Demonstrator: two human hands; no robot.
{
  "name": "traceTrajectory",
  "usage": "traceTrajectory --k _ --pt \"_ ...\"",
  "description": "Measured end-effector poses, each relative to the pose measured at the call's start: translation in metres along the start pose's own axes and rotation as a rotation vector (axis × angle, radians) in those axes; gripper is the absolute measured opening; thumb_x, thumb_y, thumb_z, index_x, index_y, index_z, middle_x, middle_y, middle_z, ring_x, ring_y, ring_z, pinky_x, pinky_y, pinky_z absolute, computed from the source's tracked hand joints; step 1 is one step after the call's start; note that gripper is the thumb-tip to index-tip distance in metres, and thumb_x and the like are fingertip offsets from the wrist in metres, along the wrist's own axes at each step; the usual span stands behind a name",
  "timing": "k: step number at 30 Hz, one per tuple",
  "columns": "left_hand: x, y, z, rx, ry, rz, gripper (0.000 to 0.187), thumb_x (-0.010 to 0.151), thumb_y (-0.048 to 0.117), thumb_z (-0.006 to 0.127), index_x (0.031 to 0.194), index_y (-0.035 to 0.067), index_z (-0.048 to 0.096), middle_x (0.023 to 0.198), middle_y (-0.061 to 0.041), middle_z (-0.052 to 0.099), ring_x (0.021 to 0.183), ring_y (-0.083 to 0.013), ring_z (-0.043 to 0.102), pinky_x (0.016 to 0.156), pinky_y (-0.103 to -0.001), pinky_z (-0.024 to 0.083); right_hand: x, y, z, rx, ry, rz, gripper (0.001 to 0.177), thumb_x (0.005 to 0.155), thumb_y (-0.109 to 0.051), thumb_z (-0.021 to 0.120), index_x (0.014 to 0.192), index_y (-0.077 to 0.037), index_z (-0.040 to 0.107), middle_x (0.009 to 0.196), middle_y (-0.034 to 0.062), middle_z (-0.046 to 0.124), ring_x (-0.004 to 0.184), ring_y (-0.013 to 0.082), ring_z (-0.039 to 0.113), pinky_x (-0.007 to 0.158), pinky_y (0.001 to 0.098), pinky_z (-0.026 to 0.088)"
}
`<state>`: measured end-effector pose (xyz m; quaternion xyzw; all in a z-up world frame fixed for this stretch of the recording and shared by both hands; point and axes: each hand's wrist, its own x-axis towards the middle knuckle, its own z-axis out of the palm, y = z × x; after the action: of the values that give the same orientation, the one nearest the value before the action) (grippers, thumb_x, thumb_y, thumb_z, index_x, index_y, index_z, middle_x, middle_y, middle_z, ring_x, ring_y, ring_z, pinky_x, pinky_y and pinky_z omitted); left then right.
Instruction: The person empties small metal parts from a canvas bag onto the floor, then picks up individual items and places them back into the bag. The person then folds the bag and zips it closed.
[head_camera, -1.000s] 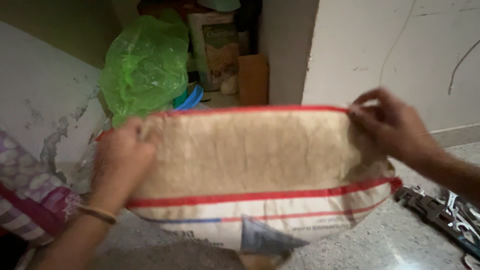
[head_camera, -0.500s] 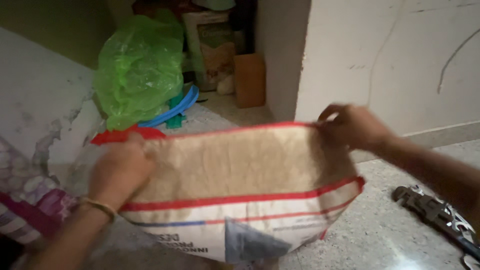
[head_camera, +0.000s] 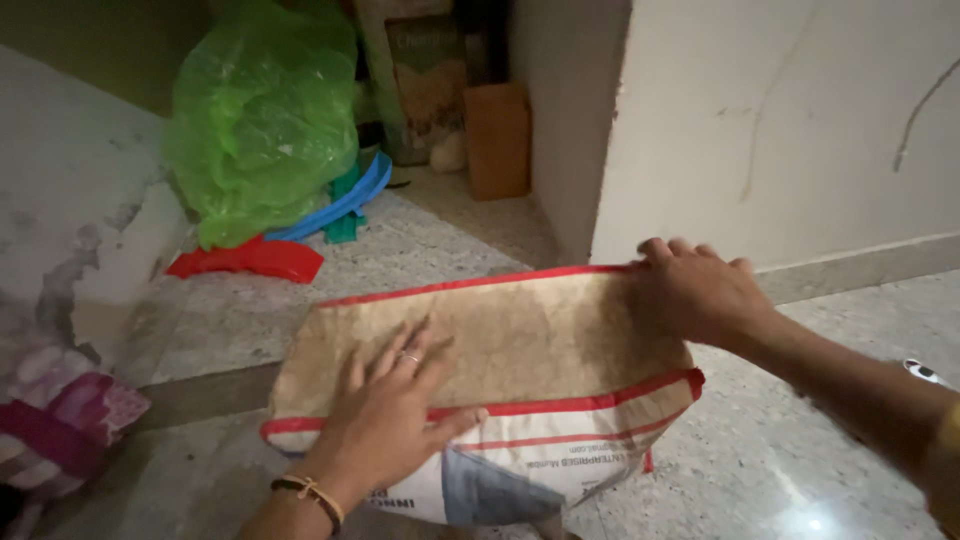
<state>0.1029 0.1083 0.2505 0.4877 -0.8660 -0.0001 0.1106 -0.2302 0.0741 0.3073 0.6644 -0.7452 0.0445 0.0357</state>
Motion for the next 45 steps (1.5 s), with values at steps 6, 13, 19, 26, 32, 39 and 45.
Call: traceTrajectory --k 6,13,19,26,32,39,45 --pt "0.000 0.003 -0.002 -0.177 0.072 0.198 0.072 0.084 0.062 0.072 0.134 0.012 0.058 0.149 -0.017 0.043 0.143 -0.0391 0.032 0.111 -0.058 0.024 -0.019 -0.047 -0.009 -0.003 0.511 -0.544 0.076 0.091 -0.051 0.054 0.155 -0.017 0.031 0.160 0.0144 0.033 0.148 0.0354 0.026 0.114 0.0699 0.018" --pt "-0.001 0.001 0.028 -0.263 0.027 -0.011 0.053 0.079 0.054 0.075 0.105 0.010 0.060 0.109 -0.012 0.060 0.103 -0.0339 0.060 0.089 -0.049 0.046 -0.024 -0.076 0.047 0.110 -0.272 -0.990 0.069 0.103 -0.051 0.042 0.160 -0.014 0.028 0.167 0.0078 0.026 0.154 0.0253 0.019 0.121 0.0506 0.010" --pt "0.009 -0.016 0.068 -0.129 0.248 0.098 0.057 0.086 0.054 0.073 0.110 0.004 0.060 0.109 -0.020 0.061 0.100 -0.0371 0.062 0.083 -0.047 0.049 -0.006 -0.074 0.082 0.096 0.287 -0.991 0.069 0.103 -0.049 0.042 0.157 -0.008 0.030 0.166 0.0143 0.031 0.153 0.0289 0.025 0.120 0.0459 0.017" --pt "0.005 -0.039 0.089 -0.069 -0.049 -0.109 0.060 0.088 0.056 0.070 0.128 0.012 0.061 0.142 -0.017 0.052 0.134 -0.0385 0.048 0.105 -0.058 0.033 -0.008 -0.066 0.104 0.228 -0.210 -1.055 0.076 0.102 -0.046 0.050 0.161 -0.004 0.026 0.168 0.0151 0.026 0.154 0.0294 0.021 0.120 0.0481 0.012" --pt "-0.041 -0.085 0.078 0.062 0.240 -0.476 0.092 0.059 0.047 0.081 0.141 0.022 0.050 0.149 -0.013 0.046 0.133 -0.0391 0.040 0.106 -0.063 0.032 -0.008 -0.047 0.088 0.152 -0.123 -0.884 0.067 0.099 -0.041 0.052 0.157 -0.012 0.035 0.167 0.0124 0.029 0.153 0.0317 0.022 0.120 0.0478 0.013" --pt "-0.046 -0.130 0.086 -0.596 0.321 -0.779 0.077 0.074 0.038 0.081 0.140 0.010 0.053 0.127 -0.014 0.068 0.119 -0.0274 0.065 0.102 -0.042 0.049 -0.020 -0.030 0.044 0.074 0.124 -0.828 0.077 0.099 -0.047 0.052 0.164 -0.013 0.032 0.170 0.0136 0.027 0.154 0.0323 0.025 0.120 0.0498 0.018" --pt "-0.036 -0.110 0.118 -0.914 0.612 -0.782 0.043 0.089 0.023 0.070 0.126 0.002 0.071 0.113 -0.012 0.081 0.104 -0.0163 0.075 0.094 -0.033 0.054 -0.052 -0.044 0.042 0.365 0.434 -0.636 0.078 0.095 -0.041 0.053 0.161 -0.009 0.024 0.168 0.0142 0.024 0.151 0.0322 0.023 0.118 0.0540 0.021"
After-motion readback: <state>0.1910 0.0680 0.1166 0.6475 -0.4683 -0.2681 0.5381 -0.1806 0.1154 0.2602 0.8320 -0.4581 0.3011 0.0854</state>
